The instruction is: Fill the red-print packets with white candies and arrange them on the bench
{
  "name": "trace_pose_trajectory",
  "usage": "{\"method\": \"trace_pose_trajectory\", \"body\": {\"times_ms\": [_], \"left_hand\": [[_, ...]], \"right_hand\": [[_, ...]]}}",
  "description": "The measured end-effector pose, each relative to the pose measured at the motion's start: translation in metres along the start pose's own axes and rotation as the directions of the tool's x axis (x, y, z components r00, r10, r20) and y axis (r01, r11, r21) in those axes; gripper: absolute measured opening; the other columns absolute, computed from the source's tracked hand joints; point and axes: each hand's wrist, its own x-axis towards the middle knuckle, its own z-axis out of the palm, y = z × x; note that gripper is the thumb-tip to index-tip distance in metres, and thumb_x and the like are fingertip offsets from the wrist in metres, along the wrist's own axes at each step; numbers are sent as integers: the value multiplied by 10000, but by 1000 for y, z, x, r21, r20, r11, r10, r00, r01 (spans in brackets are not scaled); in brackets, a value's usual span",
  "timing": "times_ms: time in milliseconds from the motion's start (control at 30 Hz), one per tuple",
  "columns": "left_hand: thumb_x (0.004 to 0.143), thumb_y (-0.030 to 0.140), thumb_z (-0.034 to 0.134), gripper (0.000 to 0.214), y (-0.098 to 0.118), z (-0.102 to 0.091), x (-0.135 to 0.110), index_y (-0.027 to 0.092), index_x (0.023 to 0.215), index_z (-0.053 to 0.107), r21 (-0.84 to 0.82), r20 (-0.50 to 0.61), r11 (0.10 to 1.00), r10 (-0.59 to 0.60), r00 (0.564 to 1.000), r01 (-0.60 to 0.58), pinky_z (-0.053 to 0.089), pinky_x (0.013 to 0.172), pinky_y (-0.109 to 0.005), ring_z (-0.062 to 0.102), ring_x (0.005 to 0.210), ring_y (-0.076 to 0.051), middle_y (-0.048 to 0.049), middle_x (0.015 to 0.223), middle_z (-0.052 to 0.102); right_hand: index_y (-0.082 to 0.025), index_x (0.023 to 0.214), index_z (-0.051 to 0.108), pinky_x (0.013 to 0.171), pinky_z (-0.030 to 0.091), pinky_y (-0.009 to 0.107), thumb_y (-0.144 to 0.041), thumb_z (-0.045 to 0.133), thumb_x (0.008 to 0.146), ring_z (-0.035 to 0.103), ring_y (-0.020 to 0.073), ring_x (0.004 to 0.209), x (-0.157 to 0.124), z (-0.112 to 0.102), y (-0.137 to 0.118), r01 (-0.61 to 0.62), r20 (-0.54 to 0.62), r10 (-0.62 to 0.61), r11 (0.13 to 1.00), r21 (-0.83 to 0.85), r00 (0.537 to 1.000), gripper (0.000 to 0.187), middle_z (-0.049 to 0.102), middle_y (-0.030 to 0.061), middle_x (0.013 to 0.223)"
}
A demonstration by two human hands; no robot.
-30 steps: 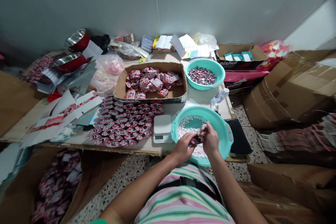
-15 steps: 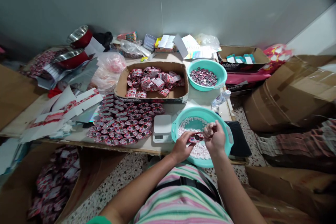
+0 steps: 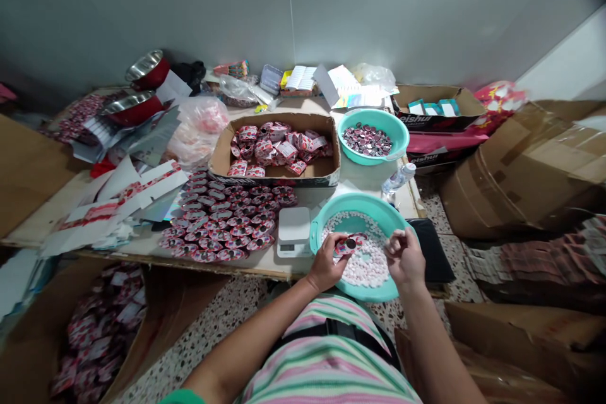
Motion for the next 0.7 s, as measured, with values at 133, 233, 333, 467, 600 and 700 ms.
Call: {"method": "trace_pose_trajectory", "body": {"times_ms": [133,233,333,467,600,700], "left_hand": [[828,183,565,428,2,2,-3,196,1232,424,-8,-40,1000,3,999,-3,452,970,-367,537,1093,-209,-91,1168,532],[837,196,562,458,-2,2,-6,196,1263,394,3,-75,1000,24,997,-24,452,974,-379,534,1099,-213,-101,1184,523],[845,196,544,436,-8,3,-7,189,1255,398,66,-143,998,26,989,-16,438,984,-420,508,1121,-235,-119,1187,503],[858,166,498,443,-14,4,-9,192,1281,371,115,-142,993,26,990,-10,416,1008,-449,478,1160,-245,-131,1210,480],[861,169,499,491,-15,6,-10,204,1322,335,104,-92,993,72,993,-62,403,1031,-448,457,1196,-245,-132,1254,461],[864,173,501,478,-17,6,-11,195,1314,341,93,-144,996,32,989,-19,397,1034,-460,455,1195,-249,-133,1244,468]], "right_hand": [[-151,759,628,358,270,140,-366,671,720,318,26,397,-3,1,6,10,-4,-10,1000,-4,1000,222,394,-81,474],[-151,802,656,369,298,117,-288,686,686,383,21,433,-4,2,7,-5,-16,5,1000,2,1000,182,453,-70,521],[-151,829,678,380,333,105,-240,700,657,434,25,470,-4,2,8,-4,-36,3,1000,-15,999,195,528,-48,580],[-127,886,695,392,377,99,-236,733,634,467,31,495,-4,0,11,-49,4,49,996,-71,999,277,581,-15,645],[-132,908,692,402,411,98,-232,752,639,494,38,520,-5,1,13,-106,33,109,992,-70,994,293,586,-9,689],[-142,891,684,421,445,112,-292,726,685,528,52,544,-4,1,14,-148,57,150,989,-29,987,259,596,4,710]]}}
